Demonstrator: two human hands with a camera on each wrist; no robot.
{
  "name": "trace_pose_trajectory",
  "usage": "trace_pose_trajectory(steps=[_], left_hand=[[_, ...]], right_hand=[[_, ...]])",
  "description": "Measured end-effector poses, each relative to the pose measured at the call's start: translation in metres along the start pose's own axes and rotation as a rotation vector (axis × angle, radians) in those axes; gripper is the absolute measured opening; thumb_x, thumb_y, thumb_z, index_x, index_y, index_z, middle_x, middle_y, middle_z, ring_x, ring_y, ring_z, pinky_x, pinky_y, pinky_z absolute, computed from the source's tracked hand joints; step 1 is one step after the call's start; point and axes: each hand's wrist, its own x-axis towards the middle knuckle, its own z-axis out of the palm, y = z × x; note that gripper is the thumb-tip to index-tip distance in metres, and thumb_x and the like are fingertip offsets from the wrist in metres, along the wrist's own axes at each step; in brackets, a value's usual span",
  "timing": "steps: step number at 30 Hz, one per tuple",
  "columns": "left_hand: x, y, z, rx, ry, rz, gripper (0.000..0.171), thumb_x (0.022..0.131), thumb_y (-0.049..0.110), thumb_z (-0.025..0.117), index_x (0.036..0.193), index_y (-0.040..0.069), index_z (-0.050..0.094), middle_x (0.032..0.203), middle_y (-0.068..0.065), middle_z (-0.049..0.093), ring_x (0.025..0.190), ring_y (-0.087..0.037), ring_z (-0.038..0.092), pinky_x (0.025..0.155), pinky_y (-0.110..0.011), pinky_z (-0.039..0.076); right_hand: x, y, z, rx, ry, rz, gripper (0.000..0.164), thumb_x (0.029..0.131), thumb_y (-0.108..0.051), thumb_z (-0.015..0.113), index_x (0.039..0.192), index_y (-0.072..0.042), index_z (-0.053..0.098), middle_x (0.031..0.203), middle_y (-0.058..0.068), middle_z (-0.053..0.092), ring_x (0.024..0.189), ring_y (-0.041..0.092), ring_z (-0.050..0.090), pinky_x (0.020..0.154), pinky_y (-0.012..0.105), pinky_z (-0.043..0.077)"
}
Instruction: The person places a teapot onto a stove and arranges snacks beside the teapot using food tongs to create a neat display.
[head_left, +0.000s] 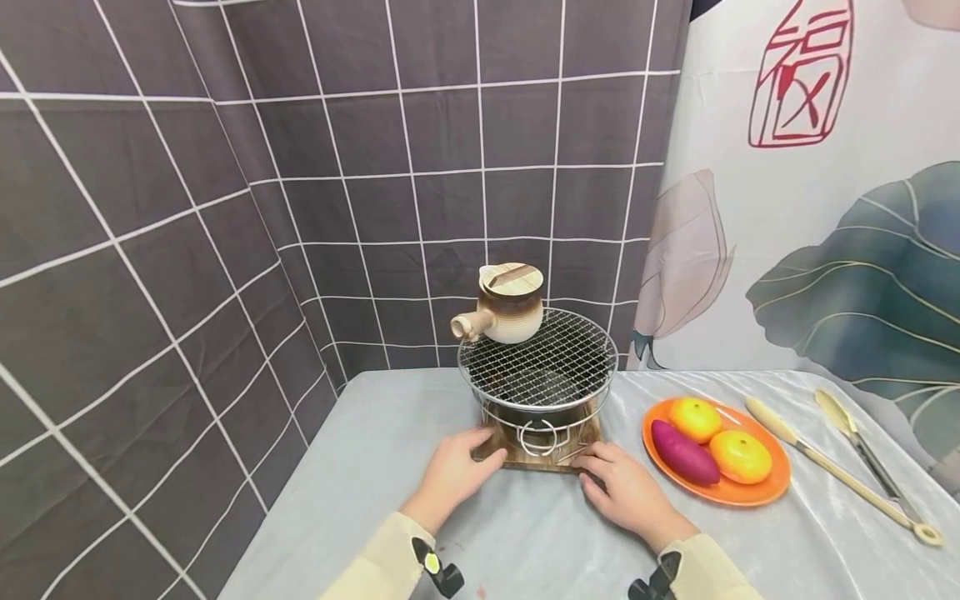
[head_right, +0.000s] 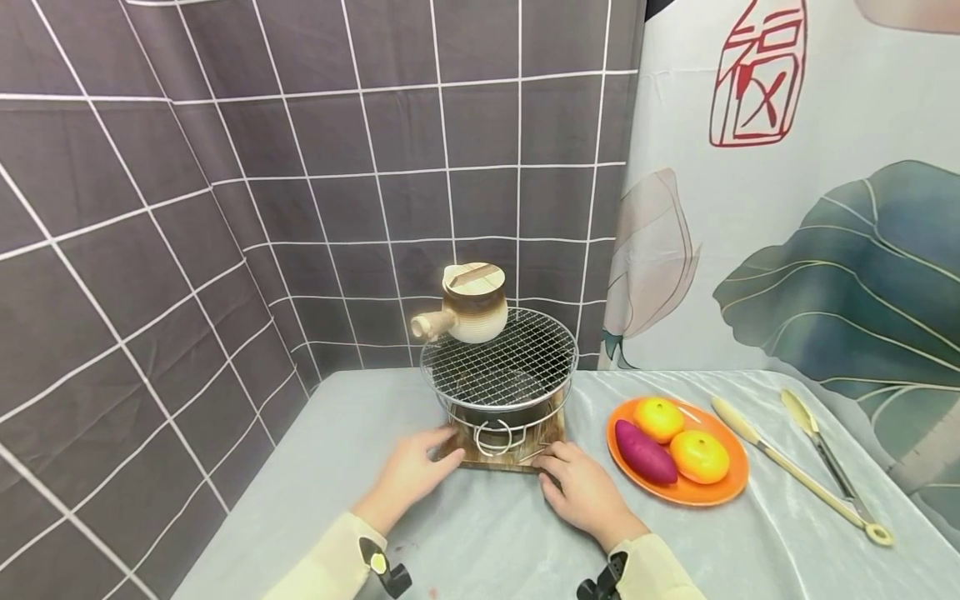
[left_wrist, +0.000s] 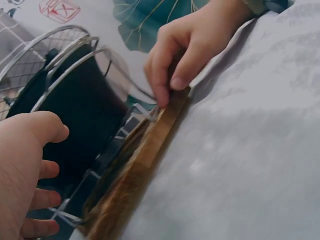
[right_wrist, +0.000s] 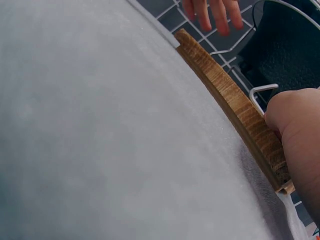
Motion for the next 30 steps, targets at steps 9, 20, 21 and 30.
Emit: trace_pose_trajectory(steps=[9,20,21,30], left_hand=[[-0.004,0.012,0.023,0.016,-0.004,0.043,0.039,0.089,0.031,0.071,0.124,0.012,0.073,0.125,-0.010,0.071,0.117,-0.029,0.066,0.101,-0.045,0.051],[-0.013,0.019,0.039,0.143,-0.039,0.083,0.043,0.089,0.030,0.068,0.126,0.009,0.072,0.132,-0.014,0.066,0.127,-0.036,0.059,0.107,-0.046,0.047],[-0.014,0.019,0.040,0.154,-0.034,0.100,0.043,0.088,0.030,0.068,0.126,0.008,0.072,0.133,-0.015,0.066,0.128,-0.038,0.058,0.107,-0.047,0.046],[-0.021,0.017,0.048,0.331,0.011,0.220,0.044,0.086,0.030,0.070,0.123,0.007,0.073,0.130,-0.019,0.066,0.124,-0.045,0.058,0.107,-0.054,0.045]], right_hand=[[0.000,0.001,0.000,0.000,0.005,-0.005,0.019,0.081,-0.014,0.076,0.100,-0.015,0.076,0.104,-0.003,0.067,0.099,0.018,0.063,0.086,0.038,0.054],[-0.001,0.001,0.000,0.006,0.005,-0.007,0.020,0.081,-0.014,0.077,0.101,-0.014,0.076,0.103,-0.002,0.067,0.097,0.018,0.063,0.085,0.038,0.055],[-0.001,0.001,0.000,0.005,0.005,-0.007,0.020,0.081,-0.014,0.077,0.101,-0.014,0.076,0.103,-0.002,0.067,0.097,0.018,0.063,0.085,0.038,0.055],[-0.001,0.000,-0.001,0.011,0.008,-0.015,0.020,0.081,-0.014,0.076,0.101,-0.014,0.076,0.103,-0.003,0.066,0.097,0.017,0.063,0.086,0.037,0.053]])
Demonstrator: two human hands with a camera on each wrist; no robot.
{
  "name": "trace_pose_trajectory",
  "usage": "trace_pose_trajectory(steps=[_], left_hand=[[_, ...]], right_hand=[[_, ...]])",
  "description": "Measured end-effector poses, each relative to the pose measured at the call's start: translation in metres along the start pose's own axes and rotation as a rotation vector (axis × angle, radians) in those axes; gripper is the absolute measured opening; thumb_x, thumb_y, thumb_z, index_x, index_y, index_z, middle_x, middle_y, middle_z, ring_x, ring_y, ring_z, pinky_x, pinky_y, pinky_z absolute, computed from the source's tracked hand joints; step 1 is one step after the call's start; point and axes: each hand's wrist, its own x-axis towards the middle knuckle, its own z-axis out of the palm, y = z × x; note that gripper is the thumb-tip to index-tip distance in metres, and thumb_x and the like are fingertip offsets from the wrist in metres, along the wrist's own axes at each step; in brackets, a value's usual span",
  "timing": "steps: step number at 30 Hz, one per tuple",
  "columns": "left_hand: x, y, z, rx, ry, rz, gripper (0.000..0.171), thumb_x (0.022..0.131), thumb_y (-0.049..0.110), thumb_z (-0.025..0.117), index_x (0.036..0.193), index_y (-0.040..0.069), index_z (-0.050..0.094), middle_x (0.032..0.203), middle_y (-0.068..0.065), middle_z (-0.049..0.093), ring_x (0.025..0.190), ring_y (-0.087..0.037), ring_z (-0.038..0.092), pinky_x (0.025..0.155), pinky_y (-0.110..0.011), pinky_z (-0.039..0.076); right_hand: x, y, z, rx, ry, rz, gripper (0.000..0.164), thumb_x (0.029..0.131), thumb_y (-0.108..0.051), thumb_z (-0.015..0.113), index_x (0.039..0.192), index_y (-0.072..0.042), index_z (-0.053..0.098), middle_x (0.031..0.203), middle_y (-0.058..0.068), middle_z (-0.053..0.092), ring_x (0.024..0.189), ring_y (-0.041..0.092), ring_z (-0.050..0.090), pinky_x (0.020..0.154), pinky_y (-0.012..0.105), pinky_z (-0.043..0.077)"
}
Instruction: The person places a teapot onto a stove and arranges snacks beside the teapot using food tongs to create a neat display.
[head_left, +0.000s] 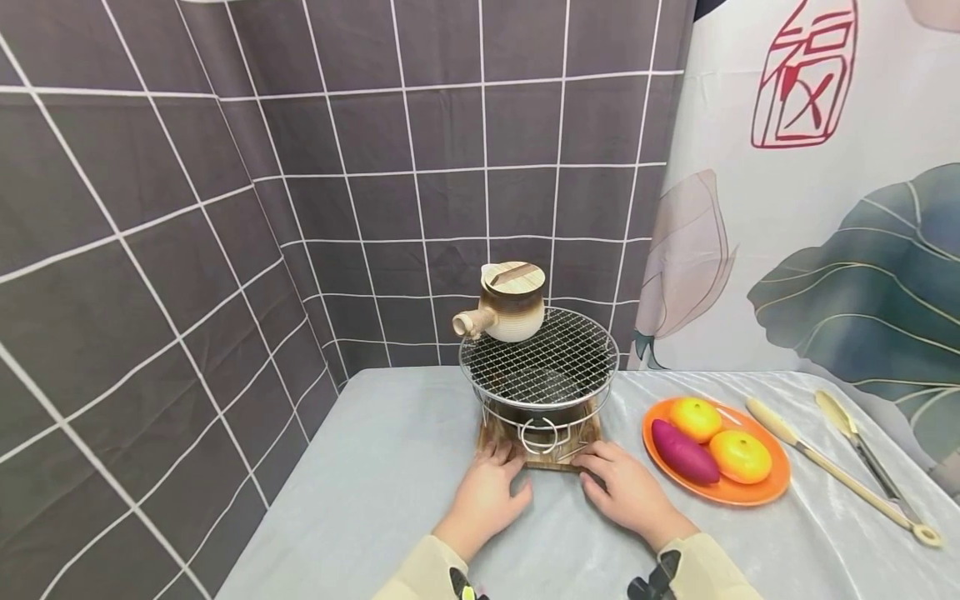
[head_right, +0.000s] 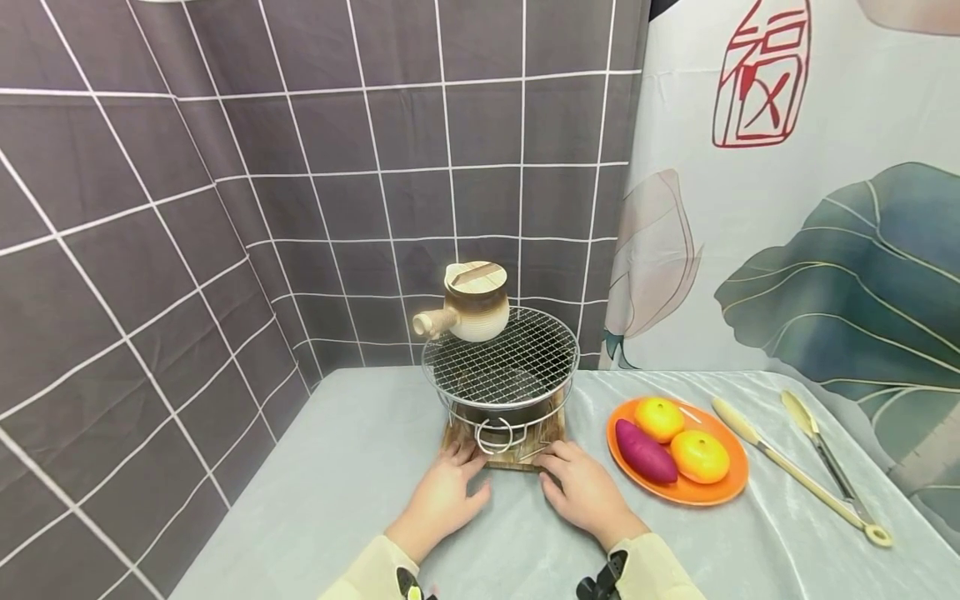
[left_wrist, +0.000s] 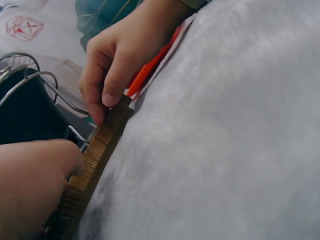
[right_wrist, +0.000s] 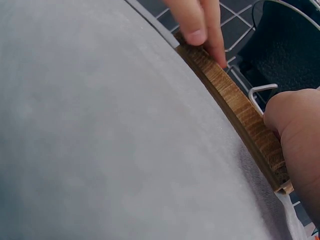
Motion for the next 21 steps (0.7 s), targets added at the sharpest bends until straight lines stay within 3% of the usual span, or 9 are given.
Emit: trace_pose_trajectory(steps=[4,10,16,21], left_hand=[[-0.002,-0.001,0.003,0.090,-0.026,0.011,0.046,0.085,0.031,0.069,0.127,0.010,0.072,0.134,-0.017,0.065,0.126,-0.041,0.058,0.108,-0.050,0.045],[-0.002,-0.002,0.005,0.112,-0.009,0.016,0.048,0.085,0.028,0.070,0.130,0.011,0.070,0.136,-0.015,0.063,0.128,-0.040,0.057,0.107,-0.052,0.046],[-0.005,-0.003,0.006,0.089,0.055,0.037,0.044,0.083,0.023,0.071,0.126,0.010,0.072,0.132,-0.016,0.066,0.126,-0.041,0.058,0.104,-0.052,0.047],[-0.006,-0.005,0.010,0.080,0.071,0.023,0.041,0.084,0.022,0.070,0.123,0.012,0.074,0.131,-0.015,0.067,0.127,-0.039,0.058,0.104,-0.052,0.048]], right_hand=[[-0.001,0.000,0.000,-0.002,-0.004,0.006,0.021,0.081,-0.014,0.076,0.102,-0.014,0.076,0.103,-0.003,0.066,0.097,0.017,0.063,0.086,0.037,0.054],[0.004,-0.001,-0.008,-0.004,-0.035,-0.010,0.021,0.081,-0.013,0.076,0.102,-0.013,0.075,0.102,-0.002,0.067,0.094,0.018,0.065,0.082,0.037,0.056],[0.014,0.001,-0.044,-0.008,-0.062,0.009,0.014,0.085,-0.014,0.076,0.098,-0.016,0.076,0.095,-0.010,0.070,0.083,0.009,0.069,0.071,0.032,0.058],[0.022,0.014,-0.081,-0.060,-0.037,-0.010,0.016,0.082,-0.013,0.077,0.097,-0.016,0.076,0.091,-0.009,0.071,0.077,0.005,0.066,0.067,0.030,0.058]])
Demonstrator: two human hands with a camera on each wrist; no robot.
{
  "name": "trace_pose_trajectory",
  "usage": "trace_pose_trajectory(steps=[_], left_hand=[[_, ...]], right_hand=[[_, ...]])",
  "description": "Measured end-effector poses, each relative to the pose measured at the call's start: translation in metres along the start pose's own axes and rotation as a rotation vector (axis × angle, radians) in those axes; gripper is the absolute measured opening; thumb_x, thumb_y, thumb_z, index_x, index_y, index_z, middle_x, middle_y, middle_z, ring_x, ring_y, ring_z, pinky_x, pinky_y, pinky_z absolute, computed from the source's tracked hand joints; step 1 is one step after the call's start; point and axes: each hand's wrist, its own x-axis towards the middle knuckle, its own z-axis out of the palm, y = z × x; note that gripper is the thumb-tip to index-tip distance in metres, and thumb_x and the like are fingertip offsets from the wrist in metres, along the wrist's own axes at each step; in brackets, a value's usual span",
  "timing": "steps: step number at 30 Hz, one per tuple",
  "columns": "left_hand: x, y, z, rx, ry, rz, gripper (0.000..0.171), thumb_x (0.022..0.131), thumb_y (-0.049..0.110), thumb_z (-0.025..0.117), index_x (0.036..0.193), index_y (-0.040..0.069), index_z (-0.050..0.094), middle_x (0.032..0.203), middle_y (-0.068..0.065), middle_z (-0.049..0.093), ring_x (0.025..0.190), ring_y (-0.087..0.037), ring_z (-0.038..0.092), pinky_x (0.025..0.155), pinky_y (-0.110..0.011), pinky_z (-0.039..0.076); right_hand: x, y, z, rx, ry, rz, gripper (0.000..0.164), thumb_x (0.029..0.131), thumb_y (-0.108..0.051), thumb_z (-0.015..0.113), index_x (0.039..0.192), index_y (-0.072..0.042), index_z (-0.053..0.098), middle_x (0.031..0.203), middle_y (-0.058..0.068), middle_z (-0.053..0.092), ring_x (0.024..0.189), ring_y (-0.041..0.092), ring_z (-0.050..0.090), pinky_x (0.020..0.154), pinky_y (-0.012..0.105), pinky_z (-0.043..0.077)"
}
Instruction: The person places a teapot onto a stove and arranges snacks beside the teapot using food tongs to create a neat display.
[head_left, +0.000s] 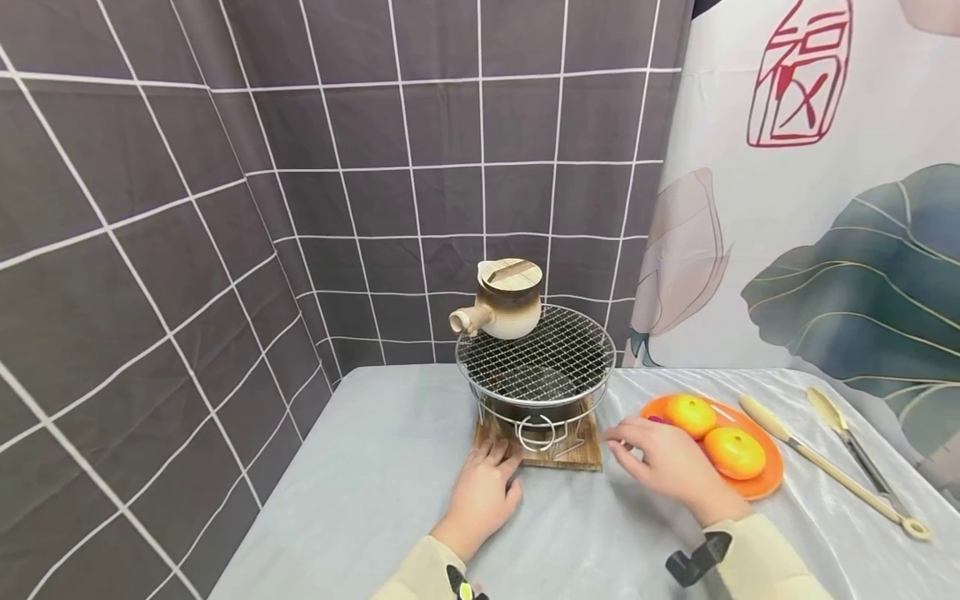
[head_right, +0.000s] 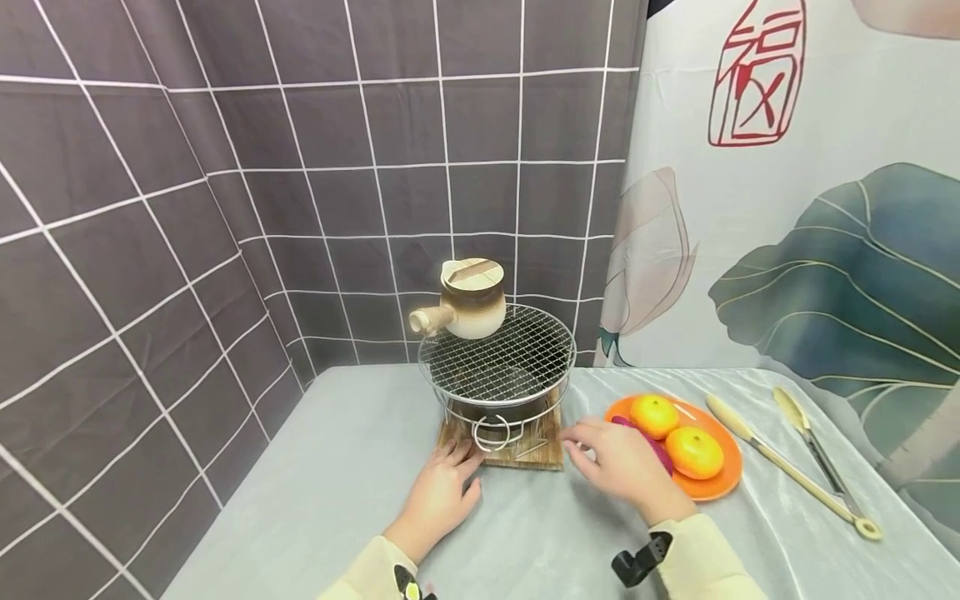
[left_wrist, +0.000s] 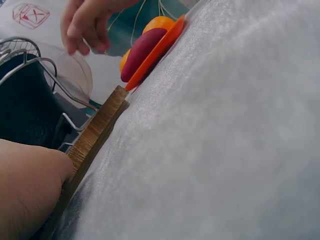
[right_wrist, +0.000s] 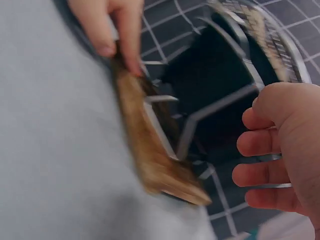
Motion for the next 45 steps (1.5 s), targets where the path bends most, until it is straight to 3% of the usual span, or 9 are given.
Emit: trace_pose_trajectory(steps=[7,11,13,17,21,26,30,38,45], left_hand=[[-0.001,0.001,0.001,0.021,0.035,0.019,0.039,0.084,0.025,0.071,0.121,0.014,0.075,0.128,-0.014,0.069,0.122,-0.039,0.061,0.100,-0.053,0.050],[-0.001,0.003,0.000,0.014,0.035,0.026,0.040,0.086,0.030,0.072,0.121,0.012,0.075,0.128,-0.015,0.068,0.121,-0.039,0.062,0.102,-0.053,0.049],[0.000,0.003,-0.001,0.020,0.019,0.019,0.043,0.086,0.035,0.073,0.122,0.013,0.074,0.129,-0.014,0.068,0.122,-0.038,0.061,0.103,-0.052,0.049],[0.002,0.003,-0.003,0.033,-0.040,-0.006,0.051,0.085,0.045,0.074,0.127,0.016,0.072,0.131,-0.011,0.067,0.125,-0.037,0.059,0.105,-0.051,0.047],[0.002,0.004,-0.004,0.024,-0.075,-0.023,0.054,0.085,0.047,0.074,0.129,0.017,0.071,0.134,-0.012,0.065,0.128,-0.037,0.057,0.106,-0.051,0.047],[-0.001,0.003,-0.001,0.032,-0.072,-0.017,0.053,0.085,0.047,0.074,0.128,0.016,0.071,0.133,-0.010,0.065,0.127,-0.037,0.057,0.104,-0.052,0.048],[-0.005,0.001,0.001,0.034,-0.048,-0.010,0.052,0.084,0.045,0.074,0.126,0.016,0.072,0.131,-0.010,0.066,0.125,-0.037,0.058,0.103,-0.051,0.049],[-0.007,-0.002,0.000,0.045,0.018,0.013,0.050,0.083,0.044,0.075,0.124,0.016,0.073,0.128,-0.010,0.067,0.121,-0.037,0.061,0.100,-0.052,0.050],[-0.003,0.002,-0.003,0.031,-0.043,-0.016,0.049,0.087,0.044,0.071,0.127,0.016,0.072,0.132,-0.012,0.065,0.126,-0.038,0.058,0.103,-0.051,0.048]], right_hand=[[-0.004,0.027,-0.048,-0.077,0.018,0.044,0.022,0.079,-0.011,0.077,0.099,-0.018,0.075,0.094,-0.008,0.071,0.084,0.015,0.067,0.074,0.037,0.054],[-0.013,0.042,-0.074,-0.109,0.029,0.116,0.029,0.077,-0.011,0.079,0.106,-0.017,0.074,0.089,-0.008,0.071,0.073,0.012,0.064,0.060,0.031,0.052],[-0.018,0.053,-0.084,-0.125,0.023,0.160,0.031,0.079,-0.012,0.079,0.109,-0.014,0.073,0.089,-0.004,0.072,0.073,0.015,0.065,0.059,0.034,0.054],[-0.032,0.074,-0.102,-0.163,-0.063,0.314,0.036,0.087,-0.023,0.076,0.119,-0.009,0.068,0.104,0.012,0.072,0.085,0.031,0.069,0.067,0.051,0.058],[-0.048,0.097,-0.115,-0.185,-0.136,0.460,0.050,0.091,-0.035,0.071,0.128,-0.004,0.061,0.119,0.026,0.065,0.101,0.045,0.062,0.077,0.068,0.050],[-0.071,0.120,-0.122,-0.190,-0.172,0.578,0.067,0.094,-0.043,0.066,0.136,0.006,0.051,0.131,0.037,0.051,0.117,0.056,0.047,0.089,0.077,0.037],[-0.090,0.134,-0.122,-0.213,-0.204,0.647,0.076,0.096,-0.047,0.062,0.139,0.012,0.043,0.132,0.043,0.045,0.118,0.060,0.040,0.092,0.080,0.031],[-0.135,0.154,-0.121,-0.298,-0.246,0.791,0.094,0.093,-0.057,0.061,0.131,0.026,0.037,0.123,0.048,0.034,0.110,0.064,0.037,0.089,0.079,0.035],[-0.172,0.160,-0.112,-0.369,-0.304,0.930,0.115,0.087,-0.068,0.061,0.131,0.033,0.028,0.114,0.053,0.033,0.107,0.067,0.039,0.088,0.076,0.040]])
